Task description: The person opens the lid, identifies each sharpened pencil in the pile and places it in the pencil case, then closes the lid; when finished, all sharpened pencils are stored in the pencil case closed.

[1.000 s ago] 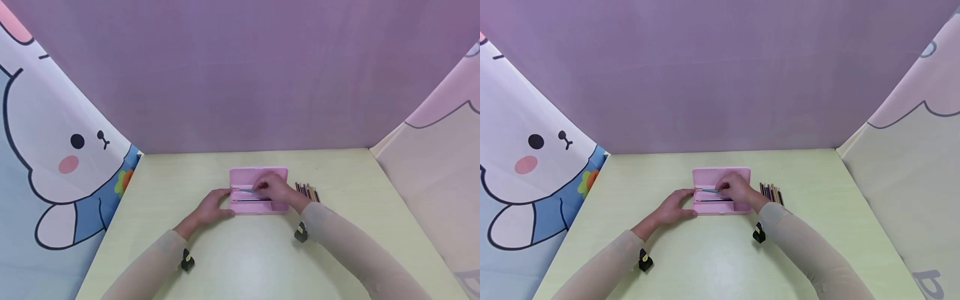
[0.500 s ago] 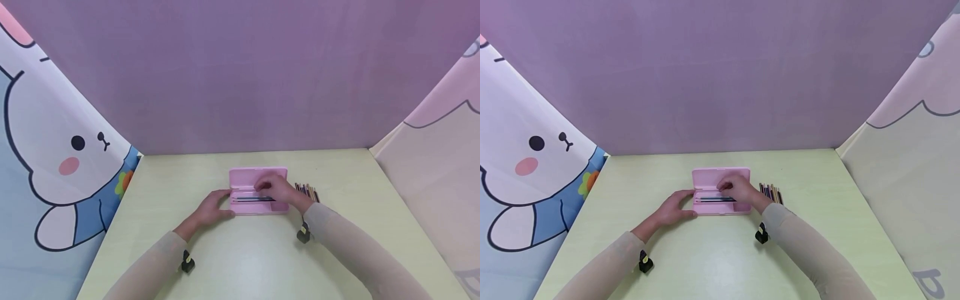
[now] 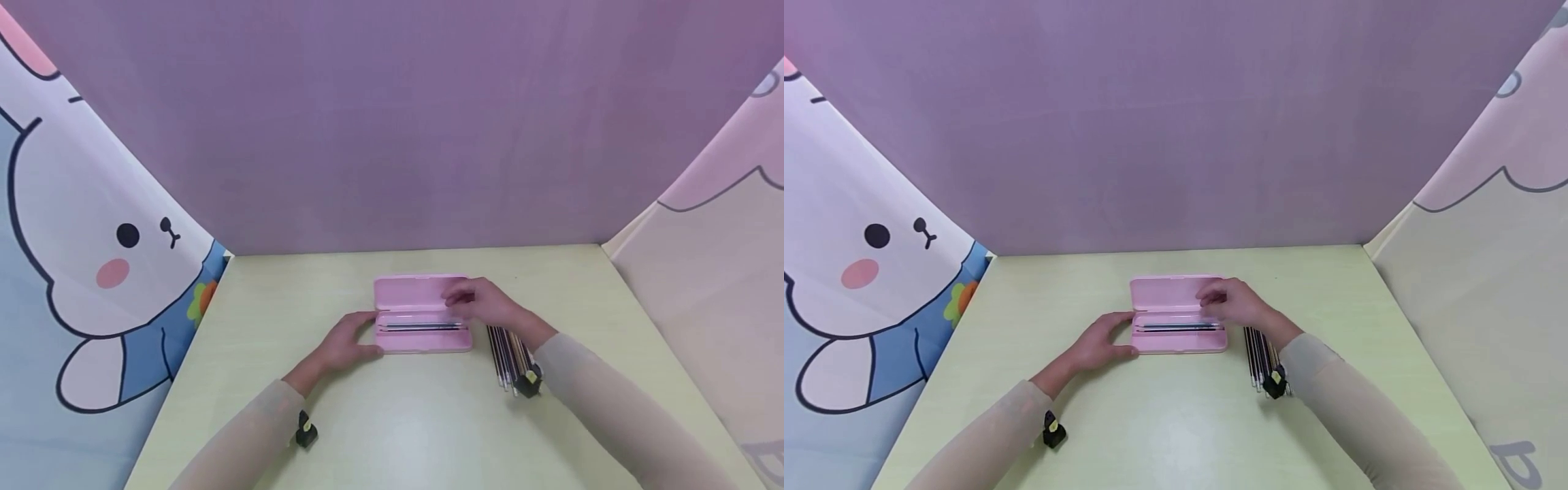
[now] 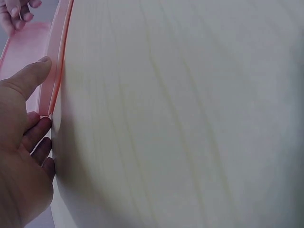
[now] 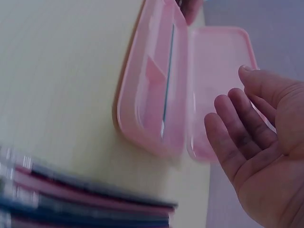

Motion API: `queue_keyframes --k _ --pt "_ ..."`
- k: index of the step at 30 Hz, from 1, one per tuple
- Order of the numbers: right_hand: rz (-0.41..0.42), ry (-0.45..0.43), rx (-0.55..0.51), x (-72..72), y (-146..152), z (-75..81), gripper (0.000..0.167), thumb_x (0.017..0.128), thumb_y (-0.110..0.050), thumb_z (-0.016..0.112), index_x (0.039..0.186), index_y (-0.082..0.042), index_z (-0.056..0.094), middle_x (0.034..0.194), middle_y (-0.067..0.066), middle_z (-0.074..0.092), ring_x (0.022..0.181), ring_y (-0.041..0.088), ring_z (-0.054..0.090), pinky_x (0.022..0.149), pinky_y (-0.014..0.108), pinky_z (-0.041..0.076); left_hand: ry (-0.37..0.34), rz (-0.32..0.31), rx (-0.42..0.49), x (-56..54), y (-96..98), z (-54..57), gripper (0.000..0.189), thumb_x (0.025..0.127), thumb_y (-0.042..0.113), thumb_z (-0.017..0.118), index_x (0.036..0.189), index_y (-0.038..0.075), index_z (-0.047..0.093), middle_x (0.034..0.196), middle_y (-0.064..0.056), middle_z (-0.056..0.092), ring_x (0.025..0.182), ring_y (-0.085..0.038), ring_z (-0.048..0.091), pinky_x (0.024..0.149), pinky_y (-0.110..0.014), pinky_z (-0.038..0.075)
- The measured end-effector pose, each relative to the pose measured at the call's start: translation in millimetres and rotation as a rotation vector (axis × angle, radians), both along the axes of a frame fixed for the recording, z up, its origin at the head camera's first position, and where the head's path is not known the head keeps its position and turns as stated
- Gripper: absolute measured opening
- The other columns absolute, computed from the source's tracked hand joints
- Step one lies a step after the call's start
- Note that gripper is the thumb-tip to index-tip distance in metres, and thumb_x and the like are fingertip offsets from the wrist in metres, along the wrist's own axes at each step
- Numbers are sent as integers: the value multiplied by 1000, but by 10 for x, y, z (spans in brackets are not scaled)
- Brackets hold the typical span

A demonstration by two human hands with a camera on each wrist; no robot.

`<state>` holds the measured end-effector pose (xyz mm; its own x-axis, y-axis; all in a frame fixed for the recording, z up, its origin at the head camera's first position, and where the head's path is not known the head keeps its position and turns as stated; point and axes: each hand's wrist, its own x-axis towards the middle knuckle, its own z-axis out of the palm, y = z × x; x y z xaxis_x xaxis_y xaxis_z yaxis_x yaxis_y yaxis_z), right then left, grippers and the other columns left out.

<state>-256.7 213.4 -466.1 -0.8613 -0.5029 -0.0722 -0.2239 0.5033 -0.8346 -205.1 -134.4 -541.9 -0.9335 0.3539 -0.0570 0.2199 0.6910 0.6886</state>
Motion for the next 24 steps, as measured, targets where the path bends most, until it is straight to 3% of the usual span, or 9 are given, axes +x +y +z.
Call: queue_keyframes --k 5,15,24 --pt "-67 -10 22 46 326 55 35 94 -14 75 127 -3 70 112 13 73 97 24 64 79 47 63 1 -3 -12 -3 -2 7 85 83 39 85 155 17 46 159 -7 47 149 -32 39 124 -55 29" --pt "-189 -22 57 132 893 -20 40 96 -18 73 130 1 65 110 17 69 96 26 69 74 45 64 11 -3 6 9 -20 50 85 83 37 85 154 15 46 158 -8 47 148 -34 40 123 -59 30" --pt "-257 -77 55 341 1124 -184 37 96 -11 71 126 8 62 108 22 68 92 24 71 71 41 65 13 -8 -2 38 -61 26 85 82 38 86 154 17 47 158 -8 48 148 -33 40 123 -57 30"
